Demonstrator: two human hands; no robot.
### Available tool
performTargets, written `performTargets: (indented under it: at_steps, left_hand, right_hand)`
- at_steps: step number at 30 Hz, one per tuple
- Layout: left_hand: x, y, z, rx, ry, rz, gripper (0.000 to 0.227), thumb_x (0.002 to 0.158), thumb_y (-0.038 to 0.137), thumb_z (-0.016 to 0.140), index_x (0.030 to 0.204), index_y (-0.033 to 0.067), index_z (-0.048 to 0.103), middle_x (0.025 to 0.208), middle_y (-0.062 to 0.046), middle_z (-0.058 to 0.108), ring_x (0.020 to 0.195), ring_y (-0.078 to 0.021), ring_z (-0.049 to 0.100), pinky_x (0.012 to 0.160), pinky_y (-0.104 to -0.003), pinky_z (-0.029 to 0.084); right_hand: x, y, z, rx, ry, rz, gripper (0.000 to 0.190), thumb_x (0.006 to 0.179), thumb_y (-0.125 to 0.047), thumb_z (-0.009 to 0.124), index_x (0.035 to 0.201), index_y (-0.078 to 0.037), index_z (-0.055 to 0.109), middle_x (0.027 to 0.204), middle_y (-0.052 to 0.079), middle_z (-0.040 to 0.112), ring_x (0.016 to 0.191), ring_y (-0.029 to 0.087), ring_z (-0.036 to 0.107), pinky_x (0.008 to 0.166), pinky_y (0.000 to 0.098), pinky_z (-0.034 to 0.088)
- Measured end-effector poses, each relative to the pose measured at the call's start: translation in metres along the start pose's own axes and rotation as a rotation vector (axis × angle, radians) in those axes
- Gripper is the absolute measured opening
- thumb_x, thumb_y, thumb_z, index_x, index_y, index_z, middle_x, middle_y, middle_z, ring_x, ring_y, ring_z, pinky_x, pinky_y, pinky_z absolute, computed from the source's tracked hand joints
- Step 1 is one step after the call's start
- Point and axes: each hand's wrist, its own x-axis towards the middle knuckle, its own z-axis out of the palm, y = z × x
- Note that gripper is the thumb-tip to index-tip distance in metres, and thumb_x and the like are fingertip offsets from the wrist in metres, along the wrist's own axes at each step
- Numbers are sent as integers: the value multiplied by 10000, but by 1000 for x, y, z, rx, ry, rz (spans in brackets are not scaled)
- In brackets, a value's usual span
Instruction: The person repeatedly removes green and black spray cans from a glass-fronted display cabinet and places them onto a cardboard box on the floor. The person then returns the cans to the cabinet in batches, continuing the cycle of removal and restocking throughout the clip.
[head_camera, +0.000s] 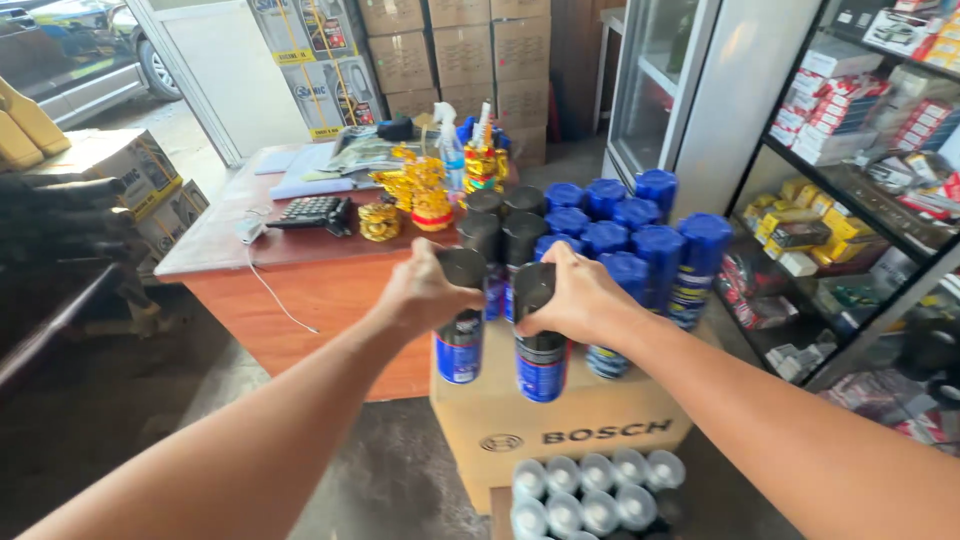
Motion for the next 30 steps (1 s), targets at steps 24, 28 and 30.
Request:
performTargets:
  at_steps: [24, 28, 30]
  left_hand:
    - [100, -59, 51, -111, -102, 126, 1061, 578, 301, 966, 1435, 80, 380, 1377, -214, 522, 1313, -389, 523, 1072, -438, 461]
    - [94, -36, 48, 11, -108, 101, 1158, 603, 254, 945, 1539, 140, 274, 1439, -224, 445, 1332, -386, 495, 1102, -421, 454]
    - [86, -16, 47, 95, 6, 35, 1089, 678, 229, 885, 1551, 179, 236, 1510, -187, 359, 1329, -431, 412, 1113, -473, 387]
  right_hand:
    - [109, -17, 73, -679, 86, -23, 799, 652, -353, 933, 1320, -135, 552, 1380, 96, 509, 1331, 343, 429, 1057, 521, 416]
    - [91, -13, 56, -553, 309, -166, 1011, 582, -317, 942, 1454, -84, 488, 1457, 160, 450, 1300, 397, 384, 952, 584, 393]
    - [77, 3, 32, -490, 426, -252, 933, 589, -334, 935, 1385, -66, 527, 1440, 182, 468, 1289, 412, 400, 918, 589, 396]
